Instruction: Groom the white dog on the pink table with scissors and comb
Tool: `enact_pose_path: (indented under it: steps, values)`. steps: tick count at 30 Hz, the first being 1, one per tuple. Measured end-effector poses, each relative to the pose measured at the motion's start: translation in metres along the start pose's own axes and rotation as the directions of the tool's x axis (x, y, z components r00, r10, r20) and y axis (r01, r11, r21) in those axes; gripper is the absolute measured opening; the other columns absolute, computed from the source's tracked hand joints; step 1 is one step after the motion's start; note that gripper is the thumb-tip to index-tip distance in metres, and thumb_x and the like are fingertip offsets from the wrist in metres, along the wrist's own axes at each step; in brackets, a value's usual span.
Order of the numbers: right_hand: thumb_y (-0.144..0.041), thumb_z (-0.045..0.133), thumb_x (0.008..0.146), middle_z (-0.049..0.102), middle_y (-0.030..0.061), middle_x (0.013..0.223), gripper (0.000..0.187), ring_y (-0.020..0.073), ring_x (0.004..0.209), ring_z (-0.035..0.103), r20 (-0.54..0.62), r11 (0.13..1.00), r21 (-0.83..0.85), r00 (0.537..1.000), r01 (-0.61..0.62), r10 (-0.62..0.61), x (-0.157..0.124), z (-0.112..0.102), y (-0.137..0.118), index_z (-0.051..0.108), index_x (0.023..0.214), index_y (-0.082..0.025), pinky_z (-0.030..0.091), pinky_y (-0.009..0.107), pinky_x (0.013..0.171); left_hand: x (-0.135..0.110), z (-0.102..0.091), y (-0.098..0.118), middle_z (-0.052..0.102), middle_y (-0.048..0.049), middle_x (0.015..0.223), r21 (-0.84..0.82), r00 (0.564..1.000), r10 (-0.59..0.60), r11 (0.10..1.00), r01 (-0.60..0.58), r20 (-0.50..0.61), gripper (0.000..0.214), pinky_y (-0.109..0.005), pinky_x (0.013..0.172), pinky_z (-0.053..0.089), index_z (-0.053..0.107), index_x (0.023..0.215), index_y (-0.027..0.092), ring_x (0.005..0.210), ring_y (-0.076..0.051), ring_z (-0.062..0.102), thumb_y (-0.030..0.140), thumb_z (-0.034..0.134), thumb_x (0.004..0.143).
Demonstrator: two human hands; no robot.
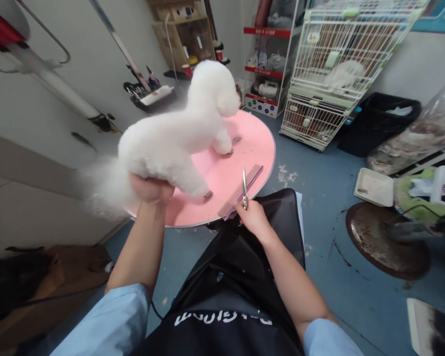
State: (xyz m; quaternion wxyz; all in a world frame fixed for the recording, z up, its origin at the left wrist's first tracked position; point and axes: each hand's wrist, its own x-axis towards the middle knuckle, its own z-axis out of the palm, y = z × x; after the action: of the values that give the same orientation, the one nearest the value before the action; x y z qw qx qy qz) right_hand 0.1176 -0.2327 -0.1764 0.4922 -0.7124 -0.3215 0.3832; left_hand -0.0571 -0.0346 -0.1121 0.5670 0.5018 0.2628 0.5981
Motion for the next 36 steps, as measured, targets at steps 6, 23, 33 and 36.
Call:
enact_pose_path:
  steps: [6, 23, 33, 36]
  values:
    - [-0.044, 0.053, 0.087, 0.064, 0.0035, 0.062, 0.034, 0.0152, 0.057, 0.060, 0.046, 0.996, -0.011, 0.995, 0.091, -0.090, -0.019, 0.011, -0.010, 0.055, 0.063, -0.019, 0.041, 0.025, 0.056, -0.003, -0.007, 0.004, 0.072, -0.0050, 0.107, -0.132, 0.996, -0.011, 0.991, 0.000, -0.087, 0.050, -0.048, 0.099, 0.051, 0.064, 0.105, 0.025, 0.137, -0.027, 0.047, 0.058, 0.032, 0.087]
    - [-0.018, 0.067, 0.064, 0.066, -0.0001, 0.083, 0.028, 0.0147, 0.072, 0.066, 0.283, 0.870, 0.477, 0.959, -0.126, -0.016, -0.059, 0.183, 0.012, 0.051, 0.088, -0.021, 0.055, 0.030, 0.072, -0.004, -0.021, 0.009, 0.072, -0.0055, 0.105, -0.104, 0.997, -0.072, 0.992, 0.073, 0.012, 0.051, -0.046, 0.102, 0.047, 0.068, 0.097, 0.024, 0.142, -0.025, 0.041, 0.055, 0.029, 0.093]
    - [-0.019, 0.068, 0.066, 0.068, 0.0008, 0.086, 0.027, 0.0158, 0.075, 0.067, 0.238, 0.875, 0.476, 0.971, -0.086, -0.034, -0.061, 0.198, 0.010, 0.051, 0.088, -0.021, 0.055, 0.029, 0.072, -0.008, -0.018, 0.010, 0.071, -0.0044, 0.101, -0.100, 0.994, -0.109, 0.989, 0.110, 0.011, 0.040, -0.042, 0.099, 0.051, 0.064, 0.092, 0.024, 0.129, -0.027, 0.054, 0.058, 0.044, 0.084]
    - [-0.021, 0.072, 0.063, 0.067, 0.0001, 0.084, 0.032, 0.0153, 0.073, 0.067, 0.230, 0.880, 0.469, 0.973, -0.078, -0.036, -0.062, 0.200, 0.008, 0.052, 0.088, -0.021, 0.055, 0.029, 0.072, -0.008, -0.019, 0.010, 0.071, -0.0047, 0.099, -0.112, 0.994, -0.109, 0.987, 0.111, 0.030, 0.038, -0.043, 0.098, 0.052, 0.063, 0.089, 0.023, 0.126, -0.028, 0.055, 0.056, 0.045, 0.083]
